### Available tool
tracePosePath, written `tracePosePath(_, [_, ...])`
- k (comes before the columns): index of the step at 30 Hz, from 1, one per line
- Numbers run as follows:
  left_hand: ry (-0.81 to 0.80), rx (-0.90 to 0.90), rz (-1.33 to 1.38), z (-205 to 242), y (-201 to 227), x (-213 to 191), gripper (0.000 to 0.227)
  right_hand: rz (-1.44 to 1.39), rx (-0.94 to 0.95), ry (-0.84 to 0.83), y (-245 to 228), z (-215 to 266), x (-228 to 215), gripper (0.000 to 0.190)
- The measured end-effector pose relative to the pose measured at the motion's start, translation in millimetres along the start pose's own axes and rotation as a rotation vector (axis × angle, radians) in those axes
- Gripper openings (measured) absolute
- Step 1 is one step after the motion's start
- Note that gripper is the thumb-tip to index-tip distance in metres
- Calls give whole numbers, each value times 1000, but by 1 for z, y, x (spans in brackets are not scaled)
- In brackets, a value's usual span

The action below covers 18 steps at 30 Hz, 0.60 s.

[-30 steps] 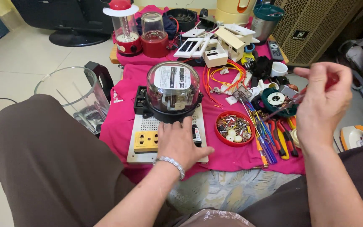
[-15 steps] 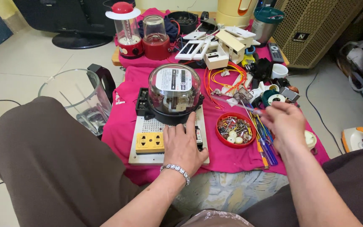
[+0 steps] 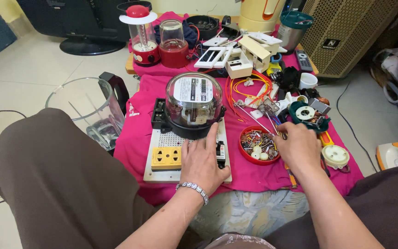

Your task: Assemble electronic components and a meter onto a mounting board using a screwdriver and small parts.

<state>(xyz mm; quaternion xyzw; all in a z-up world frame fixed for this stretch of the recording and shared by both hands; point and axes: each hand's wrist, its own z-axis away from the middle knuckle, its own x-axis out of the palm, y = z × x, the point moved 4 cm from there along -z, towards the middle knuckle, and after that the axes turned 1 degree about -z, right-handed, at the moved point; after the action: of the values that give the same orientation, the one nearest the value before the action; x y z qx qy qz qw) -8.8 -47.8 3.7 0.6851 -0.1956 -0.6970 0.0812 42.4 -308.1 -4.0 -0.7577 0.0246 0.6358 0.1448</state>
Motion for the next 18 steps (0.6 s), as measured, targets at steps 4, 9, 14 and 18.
tracePosePath(4, [-48,2,-64,-5,-7,-13,118,-88,-31,42,-19,5,-19,28])
tracePosePath(9, [-276,0,12,-19,-30,-31,117,-340,-155,-52,-47,18,-23,23])
tracePosePath(14, [-277,-26,75,-31,-53,-26,80,-535,-242,-276,-89,39,-15,31])
tracePosePath(18, [-352,-40,85,-29,-46,-36,76,-607,-309,-401,-101,36,3,35])
